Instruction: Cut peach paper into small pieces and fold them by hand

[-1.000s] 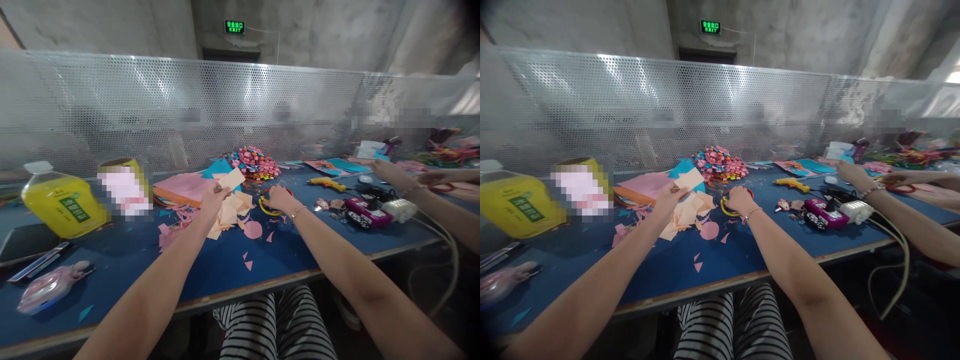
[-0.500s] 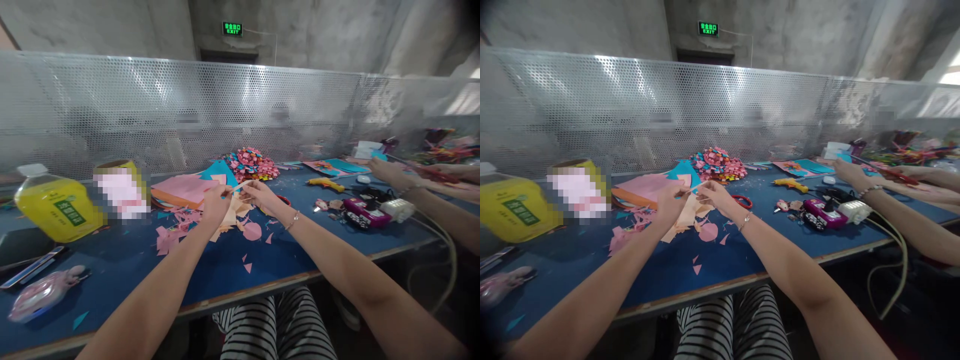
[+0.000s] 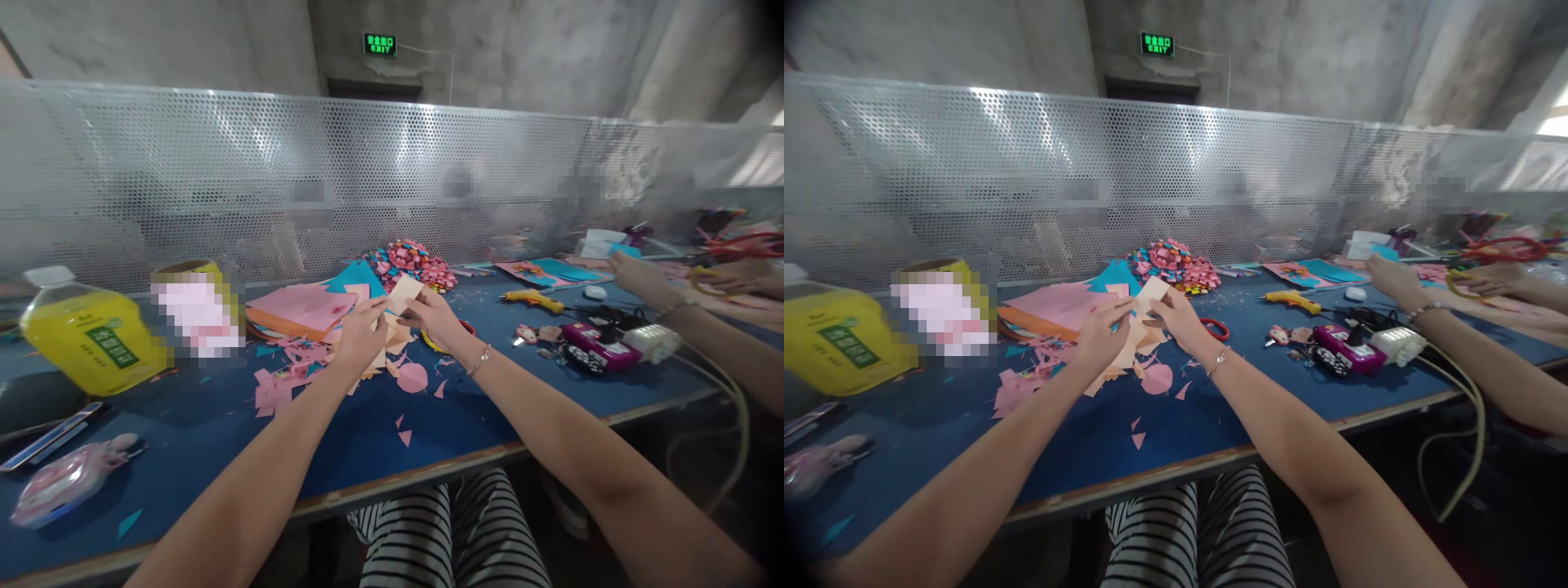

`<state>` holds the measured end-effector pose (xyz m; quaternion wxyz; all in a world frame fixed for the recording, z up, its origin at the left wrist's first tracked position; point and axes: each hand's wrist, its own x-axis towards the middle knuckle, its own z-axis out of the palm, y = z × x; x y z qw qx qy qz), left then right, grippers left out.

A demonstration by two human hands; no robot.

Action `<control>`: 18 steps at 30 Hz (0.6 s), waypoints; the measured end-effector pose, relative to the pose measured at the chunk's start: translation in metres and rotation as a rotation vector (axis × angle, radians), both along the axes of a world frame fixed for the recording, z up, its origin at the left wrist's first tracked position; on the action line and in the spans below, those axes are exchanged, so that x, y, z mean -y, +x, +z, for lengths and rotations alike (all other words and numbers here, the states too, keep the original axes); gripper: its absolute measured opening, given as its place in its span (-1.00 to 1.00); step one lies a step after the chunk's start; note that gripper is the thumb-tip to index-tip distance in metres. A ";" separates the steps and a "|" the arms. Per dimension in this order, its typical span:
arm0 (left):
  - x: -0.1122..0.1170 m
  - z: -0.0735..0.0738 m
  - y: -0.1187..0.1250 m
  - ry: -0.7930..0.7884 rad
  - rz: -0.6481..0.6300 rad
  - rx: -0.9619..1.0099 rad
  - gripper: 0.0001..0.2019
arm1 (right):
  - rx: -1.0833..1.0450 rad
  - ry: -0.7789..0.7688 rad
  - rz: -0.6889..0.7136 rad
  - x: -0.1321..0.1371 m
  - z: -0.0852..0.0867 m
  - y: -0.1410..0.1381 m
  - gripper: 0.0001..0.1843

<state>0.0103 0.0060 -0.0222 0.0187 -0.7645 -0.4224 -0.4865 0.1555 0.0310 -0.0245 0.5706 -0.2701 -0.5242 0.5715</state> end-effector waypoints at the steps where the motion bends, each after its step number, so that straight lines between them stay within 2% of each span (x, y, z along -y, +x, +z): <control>1: 0.001 0.000 0.001 -0.030 -0.025 0.025 -0.71 | 0.043 0.026 -0.042 -0.003 -0.002 0.000 -0.67; 5: 0.000 -0.001 0.003 -0.226 -0.097 0.318 -0.75 | 0.228 0.152 -0.161 -0.016 -0.011 0.006 -0.71; 9: -0.008 -0.003 0.001 -0.433 -0.206 0.653 -0.78 | 0.359 0.276 -0.123 -0.019 -0.015 0.008 -0.74; 12: -0.010 -0.003 -0.001 -0.536 -0.268 0.777 -0.79 | 0.400 0.310 -0.099 -0.016 -0.015 0.007 -0.74; 18: -0.009 -0.002 0.000 -0.620 -0.264 0.945 -0.74 | 0.522 0.407 -0.154 -0.011 -0.012 0.007 -0.71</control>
